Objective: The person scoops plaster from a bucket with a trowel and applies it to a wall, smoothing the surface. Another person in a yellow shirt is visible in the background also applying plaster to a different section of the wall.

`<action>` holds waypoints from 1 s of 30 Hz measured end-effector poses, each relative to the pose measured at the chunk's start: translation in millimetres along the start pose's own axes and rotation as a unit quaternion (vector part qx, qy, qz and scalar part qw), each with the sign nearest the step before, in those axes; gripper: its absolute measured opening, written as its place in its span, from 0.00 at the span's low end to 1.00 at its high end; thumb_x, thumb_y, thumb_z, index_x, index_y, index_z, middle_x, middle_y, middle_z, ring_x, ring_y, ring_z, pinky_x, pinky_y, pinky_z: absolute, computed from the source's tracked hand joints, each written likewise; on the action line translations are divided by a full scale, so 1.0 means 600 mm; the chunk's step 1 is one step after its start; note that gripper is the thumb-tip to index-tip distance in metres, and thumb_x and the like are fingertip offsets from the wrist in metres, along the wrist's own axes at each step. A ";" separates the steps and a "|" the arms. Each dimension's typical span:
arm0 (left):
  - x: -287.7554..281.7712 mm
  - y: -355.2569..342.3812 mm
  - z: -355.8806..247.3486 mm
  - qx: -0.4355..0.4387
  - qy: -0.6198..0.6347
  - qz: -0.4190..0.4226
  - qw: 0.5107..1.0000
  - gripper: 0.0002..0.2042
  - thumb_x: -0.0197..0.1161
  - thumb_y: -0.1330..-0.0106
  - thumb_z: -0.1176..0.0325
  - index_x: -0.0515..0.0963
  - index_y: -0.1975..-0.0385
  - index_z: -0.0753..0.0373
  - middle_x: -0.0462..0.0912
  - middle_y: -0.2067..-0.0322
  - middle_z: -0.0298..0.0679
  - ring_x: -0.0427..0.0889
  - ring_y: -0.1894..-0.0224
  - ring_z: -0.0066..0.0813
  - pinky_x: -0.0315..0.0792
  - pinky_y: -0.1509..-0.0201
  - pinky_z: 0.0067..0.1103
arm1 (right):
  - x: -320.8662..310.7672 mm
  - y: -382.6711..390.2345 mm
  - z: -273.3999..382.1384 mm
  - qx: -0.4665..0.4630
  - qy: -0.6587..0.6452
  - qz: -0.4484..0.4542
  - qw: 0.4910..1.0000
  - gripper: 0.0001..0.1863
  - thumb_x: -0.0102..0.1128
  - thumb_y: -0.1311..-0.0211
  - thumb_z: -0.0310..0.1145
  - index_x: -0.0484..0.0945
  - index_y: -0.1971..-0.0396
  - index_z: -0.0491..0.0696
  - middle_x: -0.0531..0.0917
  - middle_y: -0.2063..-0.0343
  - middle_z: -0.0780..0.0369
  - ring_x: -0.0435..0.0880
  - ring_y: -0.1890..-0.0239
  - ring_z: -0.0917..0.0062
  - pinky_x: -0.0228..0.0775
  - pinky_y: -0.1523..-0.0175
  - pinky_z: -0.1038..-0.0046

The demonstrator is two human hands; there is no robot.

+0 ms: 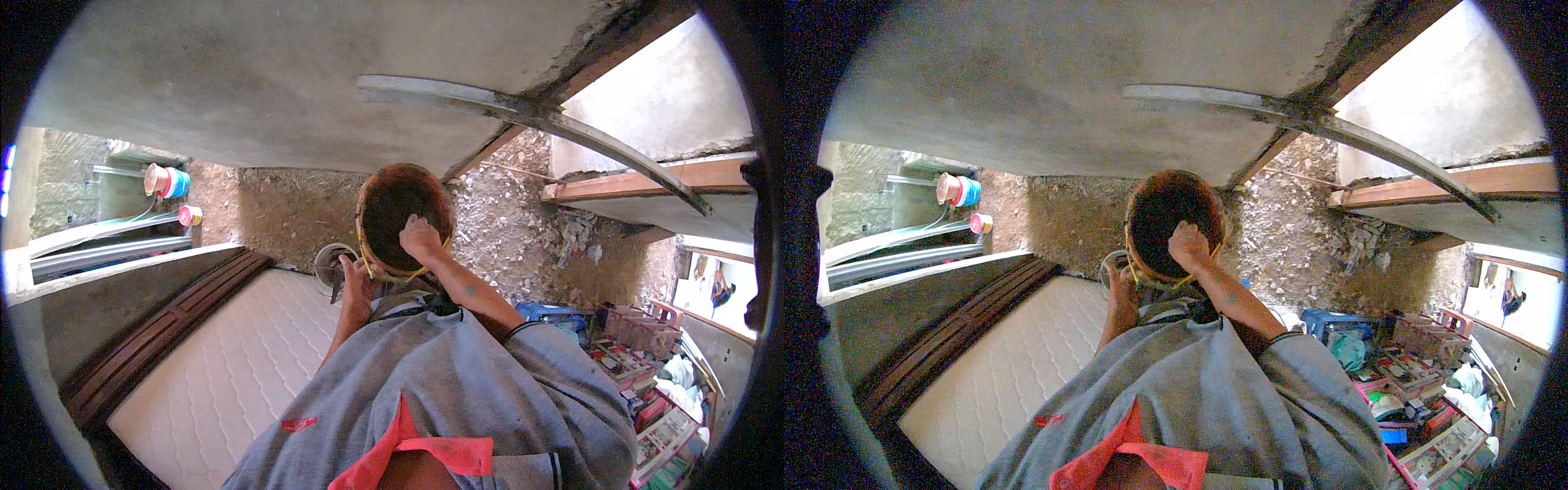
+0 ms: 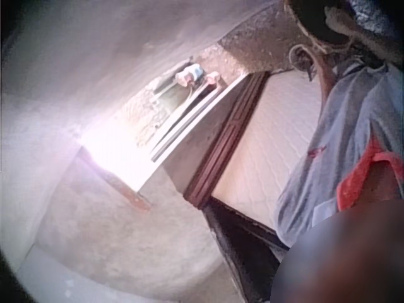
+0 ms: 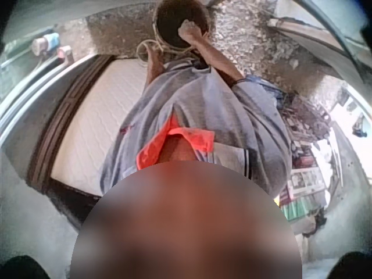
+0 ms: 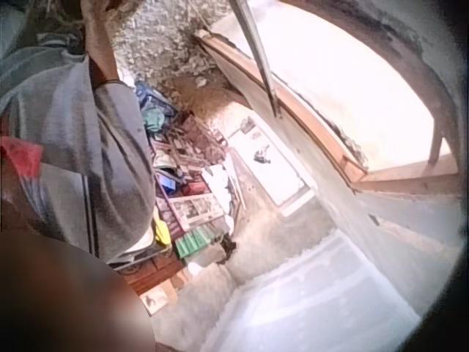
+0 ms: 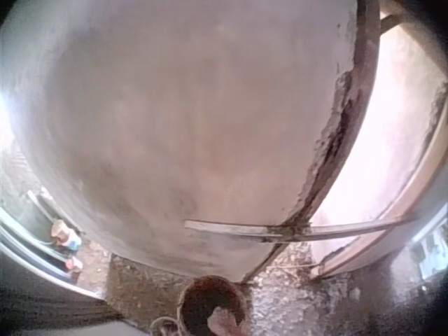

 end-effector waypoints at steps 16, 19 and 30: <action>-0.014 -0.009 0.012 0.004 0.009 -0.035 0.999 0.46 0.27 0.34 0.23 0.75 0.44 0.59 0.80 0.48 0.39 0.75 0.46 0.38 0.67 0.40 0.35 | -0.040 0.068 -0.051 -0.001 -0.264 0.112 0.958 0.17 0.55 0.37 0.41 0.75 0.67 0.38 0.82 0.76 0.55 0.83 0.77 0.68 0.74 0.72 0.64; 0.003 -0.019 0.000 0.036 -0.016 0.010 0.999 0.46 0.27 0.34 0.22 0.76 0.45 0.60 0.80 0.48 0.38 0.75 0.46 0.38 0.66 0.40 0.35 | -0.052 0.078 -0.080 -0.013 -0.320 0.091 0.943 0.17 0.56 0.38 0.41 0.77 0.66 0.39 0.83 0.74 0.56 0.83 0.75 0.68 0.75 0.69 0.64; -0.007 -0.083 -0.001 0.053 -0.072 0.119 0.989 0.53 0.26 0.37 0.20 0.65 0.32 0.65 0.72 0.36 0.46 0.65 0.32 0.45 0.56 0.29 0.42 | -0.350 0.238 -0.018 -0.036 -0.755 -0.148 0.638 0.18 0.52 0.35 0.33 0.70 0.48 0.42 0.80 0.66 0.57 0.80 0.73 0.74 0.77 0.70 0.71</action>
Point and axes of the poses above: each hand's wrist, its own y-axis away from the middle knuckle, its own x-axis out of the palm, z = x × y, the point moved 9 cm from there along -y, towards the middle knuckle
